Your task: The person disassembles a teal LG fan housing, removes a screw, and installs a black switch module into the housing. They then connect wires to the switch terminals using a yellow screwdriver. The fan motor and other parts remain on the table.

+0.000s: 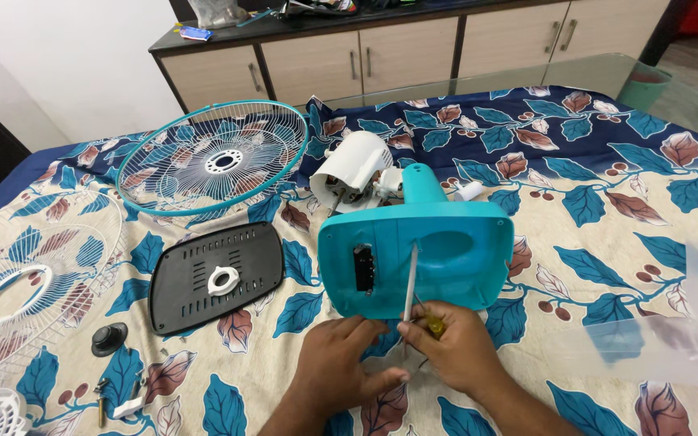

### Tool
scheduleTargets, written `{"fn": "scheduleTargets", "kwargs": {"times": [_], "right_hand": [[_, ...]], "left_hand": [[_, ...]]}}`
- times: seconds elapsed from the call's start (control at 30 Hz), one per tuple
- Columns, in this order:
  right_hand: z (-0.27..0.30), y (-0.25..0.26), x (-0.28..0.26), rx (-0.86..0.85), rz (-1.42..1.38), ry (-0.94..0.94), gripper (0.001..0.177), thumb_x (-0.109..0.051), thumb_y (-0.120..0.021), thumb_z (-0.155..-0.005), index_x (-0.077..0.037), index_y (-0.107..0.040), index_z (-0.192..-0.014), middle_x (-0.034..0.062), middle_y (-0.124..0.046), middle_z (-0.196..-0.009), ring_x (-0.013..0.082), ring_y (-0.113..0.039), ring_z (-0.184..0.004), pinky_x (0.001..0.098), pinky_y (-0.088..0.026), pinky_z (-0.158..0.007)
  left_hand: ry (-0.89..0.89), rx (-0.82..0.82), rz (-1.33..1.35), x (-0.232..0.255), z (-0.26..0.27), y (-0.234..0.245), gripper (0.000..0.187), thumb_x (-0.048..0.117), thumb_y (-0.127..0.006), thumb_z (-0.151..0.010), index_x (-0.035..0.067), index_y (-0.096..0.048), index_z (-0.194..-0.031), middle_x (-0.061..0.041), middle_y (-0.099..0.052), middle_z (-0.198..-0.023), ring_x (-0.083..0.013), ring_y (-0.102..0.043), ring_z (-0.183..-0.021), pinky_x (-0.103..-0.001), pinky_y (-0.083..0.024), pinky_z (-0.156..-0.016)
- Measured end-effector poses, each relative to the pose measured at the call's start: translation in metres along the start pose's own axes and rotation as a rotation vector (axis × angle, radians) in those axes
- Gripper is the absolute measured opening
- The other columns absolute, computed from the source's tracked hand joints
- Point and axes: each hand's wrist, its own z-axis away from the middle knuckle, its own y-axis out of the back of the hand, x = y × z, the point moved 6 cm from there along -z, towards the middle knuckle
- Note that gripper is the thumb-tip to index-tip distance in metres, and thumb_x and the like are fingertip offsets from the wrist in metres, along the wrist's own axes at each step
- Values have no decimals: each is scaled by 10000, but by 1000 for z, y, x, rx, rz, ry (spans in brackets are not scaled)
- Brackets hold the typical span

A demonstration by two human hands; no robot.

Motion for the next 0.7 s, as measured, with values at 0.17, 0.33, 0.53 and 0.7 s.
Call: {"fn": "scheduleTargets", "kwargs": {"times": [0.17, 0.33, 0.53, 0.7], "right_hand": [[-2, 6, 12, 16, -318, -112, 149, -70, -742, -908, 33, -722, -1015, 102, -764, -812, 77, -576, -591, 219, -447, -529], [-1, 10, 13, 85, -372, -248, 154, -79, -733, -892, 14, -712, -1013, 134, -781, -815, 92, -468, -485, 225, -363, -442], [-2, 9, 8, 103, -388, -186, 181, -117, -723, -892, -8, -670, -1027, 136, -786, -814, 93, -485, -484, 232, -377, -428], [-1, 7, 7, 147, -287, -166, 191, -140, -724, -901, -8, -655, -1019, 136, -784, -804, 95, -497, -484, 239, -396, -435]], "left_hand": [[62, -2, -107, -8, 2, -10, 153, 244, -814, -836, 110, -747, -866, -47, -675, -695, -253, -677, -611, -371, -516, -563], [160, 109, -23, -21, 9, -6, 111, 181, -795, -854, 109, -774, -936, -35, -705, -730, -204, -675, -598, -328, -519, -554], [384, 118, 100, -36, 10, 0, 242, 200, -839, -793, 114, -792, -1014, -20, -757, -789, -139, -630, -493, -294, -494, -474], [349, 46, 145, -29, 6, 3, 346, 155, -844, -711, 123, -785, -1050, -16, -749, -789, -145, -609, -479, -286, -486, -460]]}}
